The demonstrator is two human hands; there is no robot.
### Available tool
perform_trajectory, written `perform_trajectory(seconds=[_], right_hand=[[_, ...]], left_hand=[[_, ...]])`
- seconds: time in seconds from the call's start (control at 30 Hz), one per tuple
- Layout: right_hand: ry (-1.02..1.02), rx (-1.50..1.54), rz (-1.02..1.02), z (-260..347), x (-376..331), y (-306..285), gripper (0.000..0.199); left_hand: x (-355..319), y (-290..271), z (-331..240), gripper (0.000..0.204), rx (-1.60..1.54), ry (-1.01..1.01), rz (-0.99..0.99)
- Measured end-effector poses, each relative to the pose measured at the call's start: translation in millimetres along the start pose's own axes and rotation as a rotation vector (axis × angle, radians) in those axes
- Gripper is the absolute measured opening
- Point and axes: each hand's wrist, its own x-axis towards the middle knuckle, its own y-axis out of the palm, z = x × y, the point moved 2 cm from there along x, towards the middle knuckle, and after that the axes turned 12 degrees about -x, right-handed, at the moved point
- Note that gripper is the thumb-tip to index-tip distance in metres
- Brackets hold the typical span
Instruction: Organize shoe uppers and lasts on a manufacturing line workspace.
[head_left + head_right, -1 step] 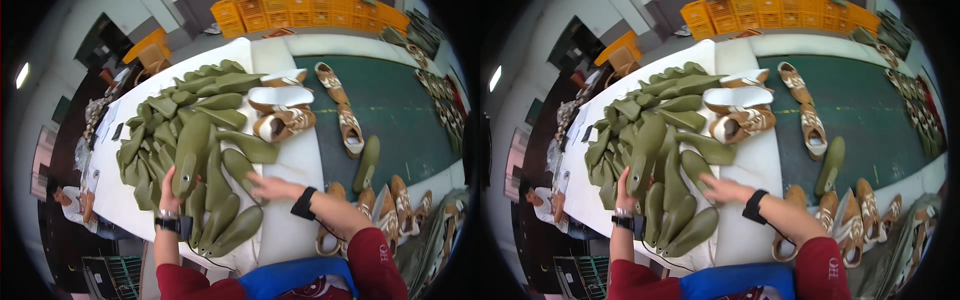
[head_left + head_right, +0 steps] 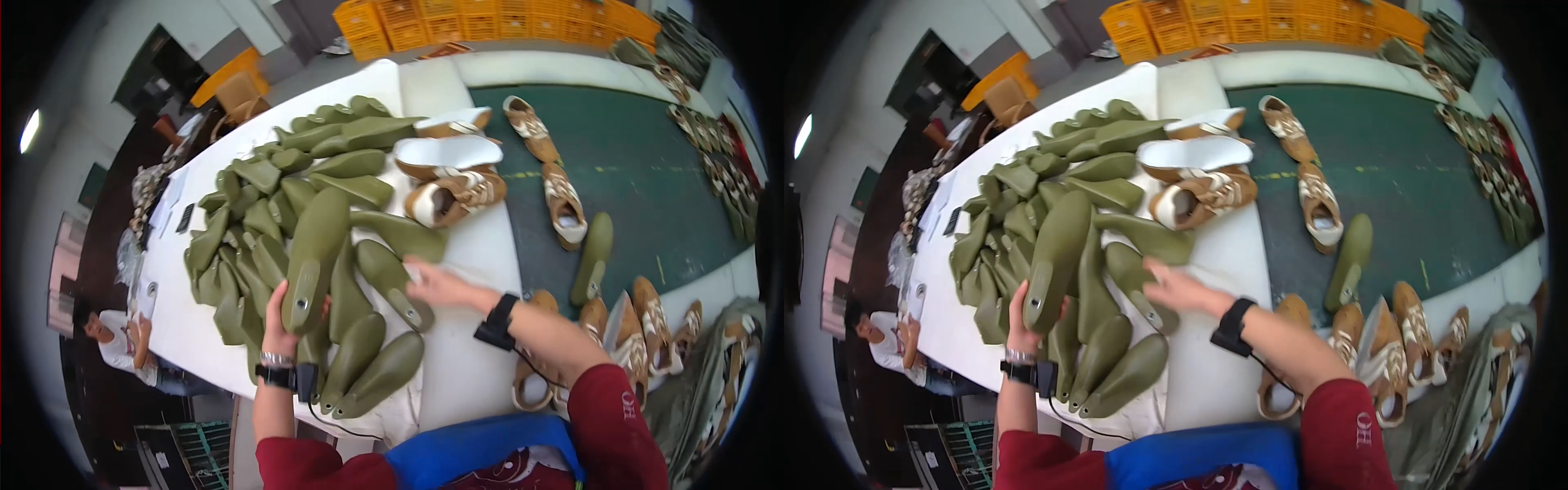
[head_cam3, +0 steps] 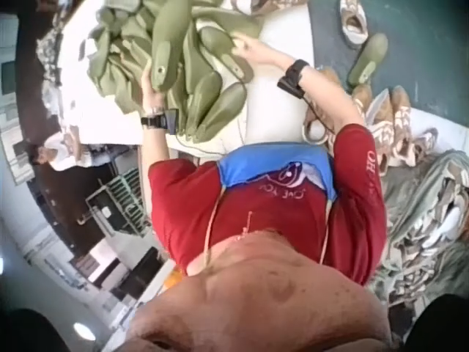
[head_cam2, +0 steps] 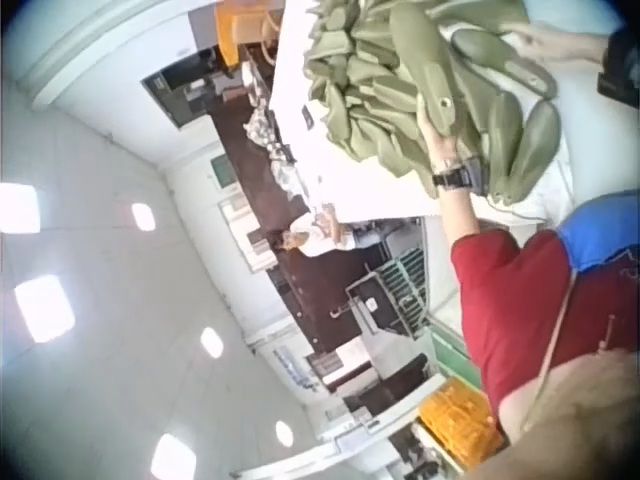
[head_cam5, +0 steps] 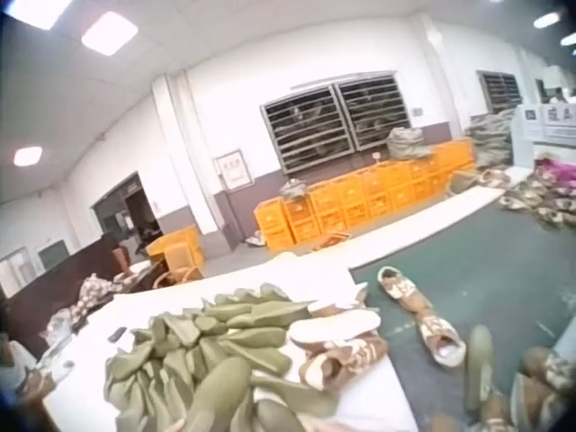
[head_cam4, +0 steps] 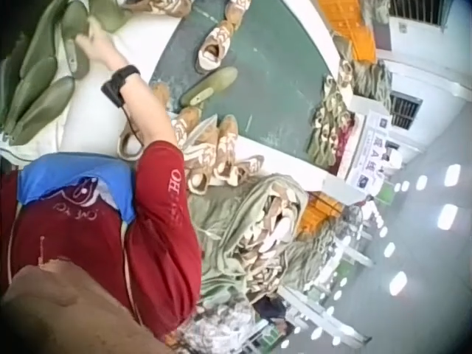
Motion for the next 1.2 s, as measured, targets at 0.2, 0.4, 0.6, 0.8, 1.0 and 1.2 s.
perform_trajectory(seconds=[0.2,0.4,0.6,0.8,1.0,1.2], right_hand=[[0.472,0.804,0.327,34,-43,-121,0.058],[0.623,1.145,0.282,19,-193,-171,0.043],[0.577,1.13,-0.585,17,-235,-239,0.035],[0.717,0.705,-0.949,-86,-209,-326,0.032],[0.806,0.92,-1.287,-203,-121,-346,0.033],[0.857,0.811,-0.866,-276,-55,-382,0.031]], left_hand=[[-63,52,108,0.069,0.137,-0.416,0.188],[-33,93,174,0.077,-0.473,-0.785,0.463],[54,180,216,0.047,-0.663,-0.478,0.499],[36,158,277,0.037,-0.165,-0.567,0.336],[12,73,272,0.029,-0.147,-0.533,-0.038],[18,83,270,0.031,-0.041,-0.454,-0.153]])
